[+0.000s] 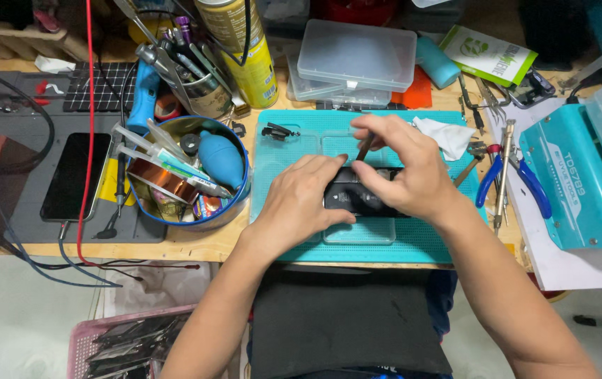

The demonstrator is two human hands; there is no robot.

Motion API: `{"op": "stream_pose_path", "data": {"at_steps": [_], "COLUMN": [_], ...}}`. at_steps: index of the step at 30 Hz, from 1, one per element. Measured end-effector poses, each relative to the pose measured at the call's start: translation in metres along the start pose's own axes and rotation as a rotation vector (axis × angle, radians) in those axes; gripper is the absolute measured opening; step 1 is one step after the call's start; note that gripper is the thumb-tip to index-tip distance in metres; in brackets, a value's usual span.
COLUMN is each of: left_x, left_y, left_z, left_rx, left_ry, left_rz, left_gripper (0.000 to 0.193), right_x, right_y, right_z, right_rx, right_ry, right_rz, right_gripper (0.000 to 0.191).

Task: The person works on a disassembled smartphone at a repair bench. They lift the phone to point at its internals, use a screwdriver to unscrew and re-tighten components inside the chassis, pick small parts from the mat, and continue driving screws into the phone body.

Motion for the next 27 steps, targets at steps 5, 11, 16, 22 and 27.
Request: {"op": "stream_pose_path", "data": {"at_steps": [5, 11, 16, 22, 27], "left_x": [0.001, 0.001, 0.001, 0.002, 0.002], "left_y": [0.001, 0.001, 0.000, 0.001, 0.001], "left_z": [0.002, 0.002, 0.001, -0.001, -0.001], "left_rx": [-0.047, -0.065, -0.054, -0.071, -0.059], "left_ry": [0.025, 0.015, -0.002, 0.002, -0.009], "left_rz": [0.003, 0.011, 0.008, 0.007, 0.011], "left_gripper": [0.084, 0.080, 0.080, 0.078, 0.081], "right_x": [0.003, 0.011, 0.012, 0.013, 0.012], "right_y": [-0.008, -0.011, -0.019, -0.019, -0.019], "right_z": [-0.003, -0.006, -0.009, -0.010, -0.010], "right_rx": [0.057, 0.078, 0.160, 0.164, 0.174], "right_ry": [-0.005, 0.026, 0.020, 0.009, 0.011], "right_rz": [-0.028, 0.023, -0.063, -0.101, -0.172], "right_gripper": [0.056, 0.062, 0.064, 0.065, 0.068]}}
Point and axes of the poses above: each hand's wrist, its own z-axis towards the middle knuckle, its own x-axis out of the palm, y = z × x, the point moved 8 cm from there along z, towards the middle knuckle
